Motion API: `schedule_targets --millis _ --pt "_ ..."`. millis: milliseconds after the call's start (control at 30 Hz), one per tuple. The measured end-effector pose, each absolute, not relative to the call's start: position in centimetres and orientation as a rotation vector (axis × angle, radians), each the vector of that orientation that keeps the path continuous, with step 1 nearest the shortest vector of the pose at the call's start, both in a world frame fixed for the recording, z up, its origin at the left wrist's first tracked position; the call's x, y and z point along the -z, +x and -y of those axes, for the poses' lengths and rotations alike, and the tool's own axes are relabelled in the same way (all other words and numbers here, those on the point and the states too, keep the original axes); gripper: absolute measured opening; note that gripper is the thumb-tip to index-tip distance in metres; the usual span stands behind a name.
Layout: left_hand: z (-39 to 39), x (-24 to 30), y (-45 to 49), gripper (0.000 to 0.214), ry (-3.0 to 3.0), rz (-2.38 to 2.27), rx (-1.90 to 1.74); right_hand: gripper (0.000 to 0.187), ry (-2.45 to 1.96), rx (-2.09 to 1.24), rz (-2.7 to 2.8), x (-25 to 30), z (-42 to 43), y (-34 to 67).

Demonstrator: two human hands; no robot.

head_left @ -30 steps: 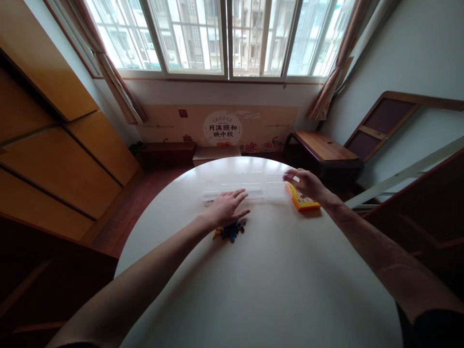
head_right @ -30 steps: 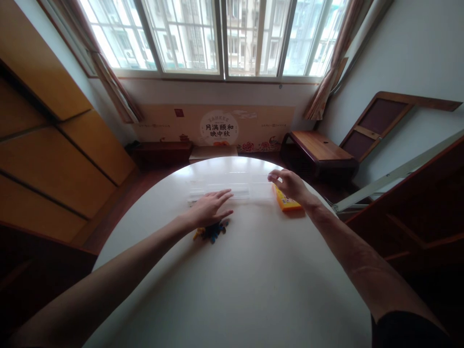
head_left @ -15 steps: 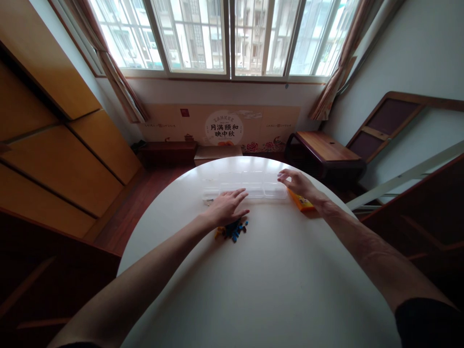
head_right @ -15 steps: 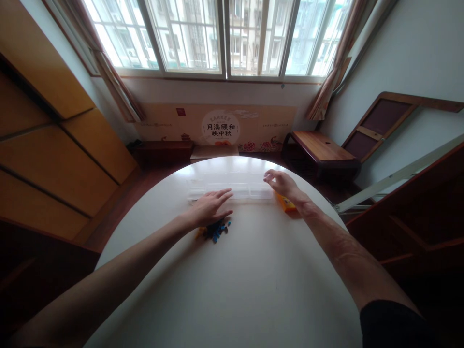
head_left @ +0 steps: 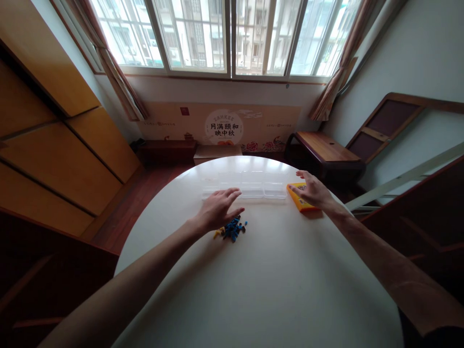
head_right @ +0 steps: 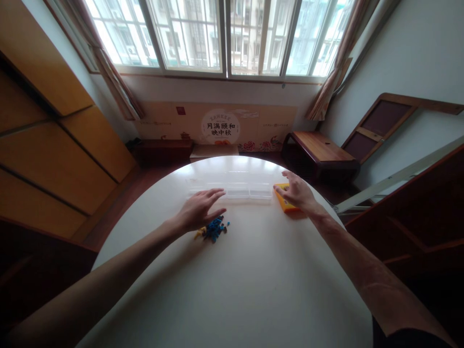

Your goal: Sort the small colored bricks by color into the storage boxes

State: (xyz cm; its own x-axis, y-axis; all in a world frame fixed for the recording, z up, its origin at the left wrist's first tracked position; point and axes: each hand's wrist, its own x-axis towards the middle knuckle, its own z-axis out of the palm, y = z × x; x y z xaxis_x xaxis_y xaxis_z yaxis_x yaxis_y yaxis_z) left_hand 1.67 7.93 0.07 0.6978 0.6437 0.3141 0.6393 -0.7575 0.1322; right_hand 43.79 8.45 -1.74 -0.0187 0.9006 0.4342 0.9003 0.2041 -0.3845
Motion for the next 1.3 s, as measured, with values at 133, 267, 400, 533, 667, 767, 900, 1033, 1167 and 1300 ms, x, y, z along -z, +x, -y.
schedule_targets --millis 133,267,400,533,667,767,900,1033,1167,1300 --pt "-5.5 0.3 -1.8 0.045 2.808 -1.269 -0.715 0.081 -1.811 0.015 1.858 2.9 -5.1 44.6" --pt "-3.8 1.4 -4.9 0.047 2.736 -1.359 -0.665 0.088 -1.842 0.044 1.83 4.3 -3.3 44.8" --pt "-3.1 1.7 -6.0 0.045 2.727 -1.304 -0.642 0.09 -1.85 0.069 1.785 5.5 -3.2 45.0" --pt "-2.7 1.2 -5.8 0.041 2.701 -1.288 -0.696 0.086 -1.878 0.032 1.777 5.8 -3.2 44.8" --pt "-2.2 0.8 -5.9 0.035 2.678 -1.248 -0.727 0.089 -1.891 0.008 1.795 5.4 -2.4 44.6" --pt "-2.0 0.6 -6.1 0.033 2.68 -1.218 -0.799 0.092 -1.842 -0.05 1.844 4.9 -1.5 44.8" --pt "-1.9 0.7 -6.2 0.03 2.691 -1.194 -0.885 0.097 -1.806 -0.168 1.909 3.8 0.4 45.5" --pt "-2.3 1.3 -6.0 0.024 2.689 -1.131 -0.934 0.095 -1.757 -0.246 1.973 1.8 2.8 45.8" --pt "-2.7 1.6 -5.1 0.022 2.65 -0.989 -1.006 0.091 -1.681 -0.392 2.015 -0.4 4.6 44.9" --pt "-2.6 1.3 -3.2 0.02 2.503 -0.893 -1.031 0.093 -1.491 -0.612 2.084 -1.6 5.0 41.5"
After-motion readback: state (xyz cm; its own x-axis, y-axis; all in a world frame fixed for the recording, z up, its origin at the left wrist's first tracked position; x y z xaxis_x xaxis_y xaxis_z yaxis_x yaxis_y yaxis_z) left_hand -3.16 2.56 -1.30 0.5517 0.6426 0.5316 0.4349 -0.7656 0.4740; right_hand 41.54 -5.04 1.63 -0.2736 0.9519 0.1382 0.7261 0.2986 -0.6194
